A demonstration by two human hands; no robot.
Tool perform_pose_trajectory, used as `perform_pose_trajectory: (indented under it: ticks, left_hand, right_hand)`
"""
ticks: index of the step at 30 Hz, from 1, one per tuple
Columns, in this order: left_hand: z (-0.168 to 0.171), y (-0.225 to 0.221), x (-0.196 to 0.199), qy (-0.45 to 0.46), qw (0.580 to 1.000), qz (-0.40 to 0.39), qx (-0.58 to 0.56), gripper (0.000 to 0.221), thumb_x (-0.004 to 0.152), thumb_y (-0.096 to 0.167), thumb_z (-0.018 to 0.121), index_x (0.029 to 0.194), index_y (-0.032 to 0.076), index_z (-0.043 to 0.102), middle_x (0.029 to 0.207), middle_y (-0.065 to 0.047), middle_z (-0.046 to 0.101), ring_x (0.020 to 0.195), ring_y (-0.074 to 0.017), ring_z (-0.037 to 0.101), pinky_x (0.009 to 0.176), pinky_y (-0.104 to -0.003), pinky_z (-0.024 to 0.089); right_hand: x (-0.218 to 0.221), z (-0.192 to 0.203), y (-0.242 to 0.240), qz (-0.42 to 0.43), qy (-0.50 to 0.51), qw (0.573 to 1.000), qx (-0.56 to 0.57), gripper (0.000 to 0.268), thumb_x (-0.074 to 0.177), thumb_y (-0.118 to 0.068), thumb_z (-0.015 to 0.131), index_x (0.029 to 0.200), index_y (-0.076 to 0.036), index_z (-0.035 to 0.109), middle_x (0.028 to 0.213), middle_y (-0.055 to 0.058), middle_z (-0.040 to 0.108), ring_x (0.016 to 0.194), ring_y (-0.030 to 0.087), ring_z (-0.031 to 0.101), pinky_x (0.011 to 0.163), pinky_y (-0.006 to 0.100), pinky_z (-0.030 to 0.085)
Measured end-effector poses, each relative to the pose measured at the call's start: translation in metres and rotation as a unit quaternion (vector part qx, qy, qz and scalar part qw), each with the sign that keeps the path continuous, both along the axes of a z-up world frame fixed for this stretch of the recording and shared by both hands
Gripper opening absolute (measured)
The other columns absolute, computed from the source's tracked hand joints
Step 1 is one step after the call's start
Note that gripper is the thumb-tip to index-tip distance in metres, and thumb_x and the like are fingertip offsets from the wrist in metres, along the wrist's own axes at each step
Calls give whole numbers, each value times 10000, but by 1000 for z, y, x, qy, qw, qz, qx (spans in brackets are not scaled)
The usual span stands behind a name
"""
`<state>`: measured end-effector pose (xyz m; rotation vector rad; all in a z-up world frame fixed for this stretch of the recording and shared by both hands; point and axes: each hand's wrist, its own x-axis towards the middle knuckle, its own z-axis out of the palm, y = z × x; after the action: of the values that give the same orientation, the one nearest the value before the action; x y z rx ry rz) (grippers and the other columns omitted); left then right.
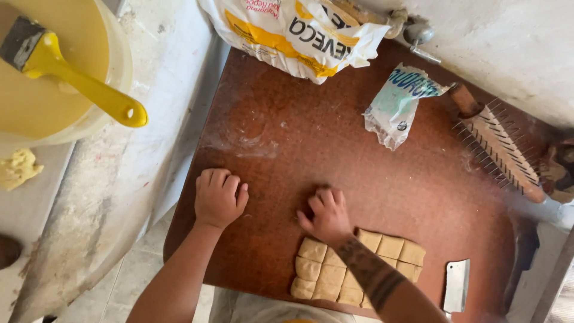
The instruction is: The person cuts a flat piece of dough into square portions with a large blade, then rolls the individual portions into small balls on a wooden surface.
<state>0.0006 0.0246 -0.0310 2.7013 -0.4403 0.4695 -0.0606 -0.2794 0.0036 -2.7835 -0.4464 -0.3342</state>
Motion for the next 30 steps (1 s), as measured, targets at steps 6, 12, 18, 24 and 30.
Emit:
perform_pose_trajectory:
  ticks: [6,12,18,24,30]
  left_hand:
    - [8,0,6,-5,1000,-7,0,238,895,409,617,806,188,634,891,-22,554,900,-263,594,694,-377,420]
    - [1,-1,2,-21,1000,-2,-5,230,901,409,596,825,195,629,891,-25,553,892,-268,596,690,-384,429]
    - [14,-1,6,-13,1000,-2,9,263,879,440,631,818,184,632,886,-35,539,891,-284,574,703,-403,426]
    - [7,-1,7,-40,999,-4,-1,275,932,437,567,830,182,588,906,-26,510,897,-270,563,699,-383,422]
    - [5,-1,3,-28,1000,-1,14,281,885,478,592,837,201,596,910,-20,521,902,-269,565,705,-392,421]
  right_hand:
    - [92,-9,-57,-149,-71,980,-110,464,852,-610,718,808,-158,624,939,82,514,956,359,542,811,471,453]
    - [-3,-13,10,-56,78,995,-8,368,726,-474,769,866,-156,647,1007,105,546,979,400,540,821,499,483]
    - [80,-31,-91,-65,17,982,-177,500,918,-658,553,688,-215,569,854,47,554,1015,315,540,996,586,346]
    - [55,5,-6,-153,-38,987,-34,237,912,-386,691,935,-169,600,957,73,485,907,373,522,775,460,451]
    - [41,-19,-116,-13,20,972,-235,404,908,-607,597,863,-216,692,1004,61,623,1080,338,614,973,518,496]
